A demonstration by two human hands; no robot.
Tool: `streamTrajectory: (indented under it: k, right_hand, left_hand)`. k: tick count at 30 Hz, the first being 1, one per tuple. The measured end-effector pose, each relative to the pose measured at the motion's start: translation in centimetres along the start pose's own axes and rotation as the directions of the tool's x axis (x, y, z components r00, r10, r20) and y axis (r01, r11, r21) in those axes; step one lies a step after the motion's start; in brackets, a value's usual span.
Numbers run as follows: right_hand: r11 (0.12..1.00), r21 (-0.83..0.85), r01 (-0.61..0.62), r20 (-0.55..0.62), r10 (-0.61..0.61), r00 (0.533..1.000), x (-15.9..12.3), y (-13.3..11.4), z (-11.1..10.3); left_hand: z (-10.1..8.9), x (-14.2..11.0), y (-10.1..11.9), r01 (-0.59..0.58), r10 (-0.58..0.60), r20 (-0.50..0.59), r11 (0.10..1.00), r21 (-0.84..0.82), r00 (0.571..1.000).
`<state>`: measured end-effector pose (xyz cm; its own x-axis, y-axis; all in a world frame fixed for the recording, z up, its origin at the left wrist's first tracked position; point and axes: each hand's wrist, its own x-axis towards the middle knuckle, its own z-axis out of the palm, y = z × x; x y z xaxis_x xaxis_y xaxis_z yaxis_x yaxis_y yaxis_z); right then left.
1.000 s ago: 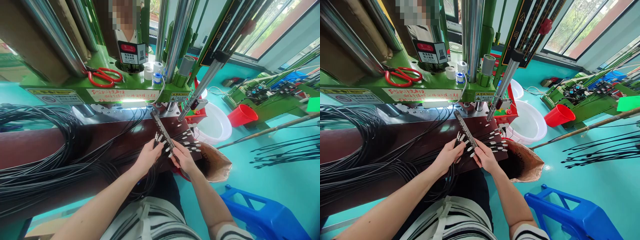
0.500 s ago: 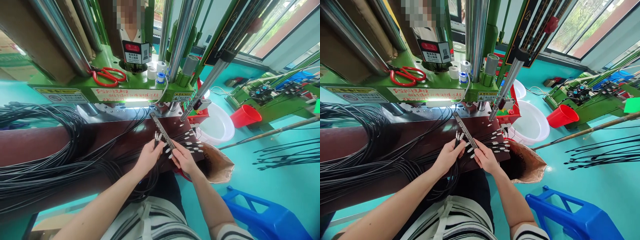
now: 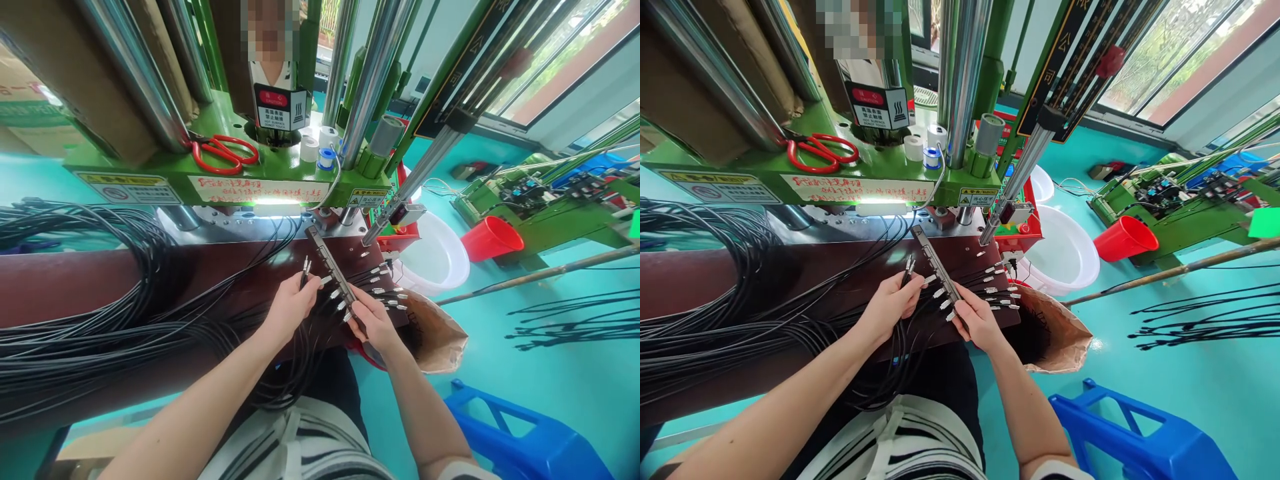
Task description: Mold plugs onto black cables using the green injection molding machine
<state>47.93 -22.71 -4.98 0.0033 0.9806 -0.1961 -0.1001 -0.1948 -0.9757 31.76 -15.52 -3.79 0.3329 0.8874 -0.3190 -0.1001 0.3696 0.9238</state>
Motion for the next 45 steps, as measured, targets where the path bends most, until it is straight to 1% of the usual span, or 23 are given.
streamTrajectory:
  k: [5, 7, 10, 13, 15, 16, 18, 20, 21, 23, 24, 25, 27, 29, 31, 35, 40, 42, 45]
  right_hand:
    - [0.997, -0.067, 0.023, 0.023, -0.022, 1.0, 0.0, 0.0, 0.1]
    - [0.992, -0.126, 0.028, 0.025, -0.025, 0.999, 0.0, -0.2, 0.3]
    - [0.977, -0.213, 0.03, 0.043, -0.021, 0.999, 0.0, -0.3, 0.6]
    - [0.98, -0.199, 0.027, 0.026, -0.023, 0.999, 0.0, -0.2, 0.8]
    - [0.99, -0.142, 0.024, -0.012, -0.026, 1.0, -0.1, -0.2, 0.8]
    - [0.993, -0.115, 0.022, -0.031, -0.026, 0.999, -0.1, -0.2, 0.8]
    - [0.997, -0.078, 0.015, -0.053, -0.019, 0.998, -0.1, -0.2, 0.7]
    - [0.998, -0.061, 0.005, -0.045, -0.008, 0.999, -0.1, -0.2, 0.5]
    - [0.998, -0.056, 0.0, -0.035, -0.002, 0.999, 0.0, -0.2, 0.4]
    - [0.998, -0.055, -0.009, -0.011, 0.009, 1.0, 0.0, -0.1, 0.2]
    - [0.998, -0.056, -0.013, -0.003, 0.013, 1.0, 0.1, -0.1, 0.1]
    - [0.998, -0.057, -0.014, 0.002, 0.014, 1.0, 0.1, -0.1, 0.0]
    - [0.998, -0.06, -0.014, 0.017, 0.015, 1.0, 0.1, 0.0, -0.2]
    - [0.998, -0.057, -0.008, 0.044, 0.011, 0.999, 0.1, 0.0, -0.3]
    - [0.999, -0.05, -0.002, 0.074, 0.006, 0.997, 0.1, 0.0, -0.4]
    - [1.0, -0.028, -0.003, 0.111, 0.006, 0.994, 0.1, -0.1, -0.6]
    - [0.999, -0.042, 0.019, 0.126, -0.013, 0.992, 0.2, -0.3, -0.5]
    - [0.997, -0.076, 0.031, 0.126, -0.021, 0.992, 0.2, -0.4, -0.3]
    - [0.988, -0.149, 0.038, 0.145, -0.017, 0.989, 0.2, -0.5, 0.1]
  left_hand:
    - [0.1, 0.2, 0.0, -0.004, 0.004, 0.003, 0.999, 0.039, 1.0]
    - [0.1, 0.1, -0.2, -0.046, 0.048, -0.015, 0.993, 0.106, 0.999]
    - [0.0, 0.0, -0.4, -0.144, 0.158, -0.042, 0.96, 0.24, 0.986]
    - [-0.2, -0.1, -0.2, -0.191, 0.21, -0.035, 0.937, 0.291, 0.977]
    - [-0.5, -0.1, 0.1, -0.222, 0.243, -0.05, 0.937, 0.268, 0.969]
    - [-0.6, 0.0, 0.3, -0.241, 0.267, -0.082, 0.941, 0.238, 0.96]
    - [-0.9, 0.1, 0.7, -0.28, 0.305, -0.186, 0.948, 0.148, 0.934]
    - [-1.1, 0.2, 1.0, -0.29, 0.288, -0.264, 0.956, 0.032, 0.92]
    - [-1.1, 0.2, 1.0, -0.279, 0.263, -0.272, 0.96, -0.022, 0.926]
    - [-1.1, 0.3, 0.9, -0.244, 0.214, -0.243, 0.964, -0.1, 0.946]
    - [-1.0, 0.3, 0.8, -0.219, 0.191, -0.207, 0.968, -0.124, 0.96]
    - [-1.0, 0.3, 0.8, -0.186, 0.164, -0.155, 0.973, -0.139, 0.974]
    - [-1.1, 0.4, 0.7, -0.093, 0.092, -0.017, 0.986, -0.138, 0.996]
    - [-1.3, 0.5, 0.7, 0.002, 0.009, 0.093, 0.993, -0.122, 0.996]
    - [-1.5, 0.6, 0.8, 0.055, -0.039, 0.137, 0.992, -0.111, 0.99]
    - [-1.7, 0.8, 1.1, 0.083, -0.063, 0.177, 0.991, -0.108, 0.982]
    - [-1.5, 0.7, 1.4, 0.079, -0.058, 0.203, 0.992, -0.097, 0.978]
    - [-1.4, 0.7, 1.3, 0.055, -0.044, 0.162, 0.996, -0.067, 0.986]
    - [-1.5, 0.7, 0.9, -0.026, 0.022, 0.08, 0.998, 0.057, 0.997]
